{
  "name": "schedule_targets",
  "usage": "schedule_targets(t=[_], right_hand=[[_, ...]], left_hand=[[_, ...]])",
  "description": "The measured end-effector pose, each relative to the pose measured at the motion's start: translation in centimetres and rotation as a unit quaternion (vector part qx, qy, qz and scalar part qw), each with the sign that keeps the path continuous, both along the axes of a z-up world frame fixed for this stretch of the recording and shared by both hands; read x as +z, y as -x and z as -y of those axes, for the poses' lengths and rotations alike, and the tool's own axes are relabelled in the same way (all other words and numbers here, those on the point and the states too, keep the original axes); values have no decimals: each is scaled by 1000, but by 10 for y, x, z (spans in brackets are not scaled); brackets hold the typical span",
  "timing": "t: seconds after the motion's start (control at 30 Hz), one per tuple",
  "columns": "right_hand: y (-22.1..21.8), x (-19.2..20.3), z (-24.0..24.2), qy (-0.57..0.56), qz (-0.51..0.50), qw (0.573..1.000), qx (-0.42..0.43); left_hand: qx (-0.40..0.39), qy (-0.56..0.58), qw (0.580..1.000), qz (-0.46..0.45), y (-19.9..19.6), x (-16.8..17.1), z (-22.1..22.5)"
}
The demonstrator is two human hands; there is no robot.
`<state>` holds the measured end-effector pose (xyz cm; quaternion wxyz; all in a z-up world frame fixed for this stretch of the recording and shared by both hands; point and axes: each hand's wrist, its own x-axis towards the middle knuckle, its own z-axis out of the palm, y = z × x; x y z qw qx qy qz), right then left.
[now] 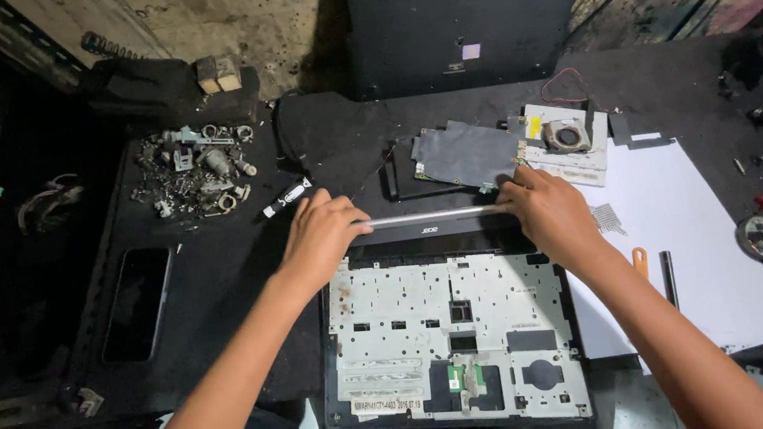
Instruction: Disassembling a laptop by removing screws and internal components on a repair bench
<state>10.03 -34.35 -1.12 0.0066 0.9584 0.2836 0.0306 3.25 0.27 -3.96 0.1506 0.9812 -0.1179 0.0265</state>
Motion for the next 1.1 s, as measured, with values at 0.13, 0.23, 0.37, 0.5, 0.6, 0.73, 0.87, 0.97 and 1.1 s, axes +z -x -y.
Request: schedule_targets(t=[0.13, 0.23, 0.37, 0.5, 0.6, 0.73, 0.87, 0.97, 1.1], right_hand=[[3, 7, -6, -3, 10, 1000, -16], [4, 7, -5, -7, 5, 1000, -7], [4, 10, -5, -14, -3, 1000, -3], [10, 18, -12, -2, 3, 1000, -26], [5, 14, -7, -5, -9, 1000, -9], [7, 14, -6, 7, -10, 1000, -7], [8, 16, -8, 17, -8, 1000, -11], [10, 17, -8, 23, -14, 999, -16], [12, 19, -9, 8, -15, 1000, -23]], left_hand=[[-10, -14, 1000, -22, -12, 9, -1], [-15, -2, 999, -40, -15, 13, -3], [-40, 47, 997, -39, -17, 19, -7], [-34, 66, 996, -46, -14, 17, -11], [-37, 115, 990, -67, -6, 43, -11], [-29, 79, 996, -30, -9, 44, -21], [11, 175, 983, -58, -6, 40, -32], [-36, 47, 998, -12, -17, 8, -51], [-55, 0, 998, -20, -16, 0, -57]])
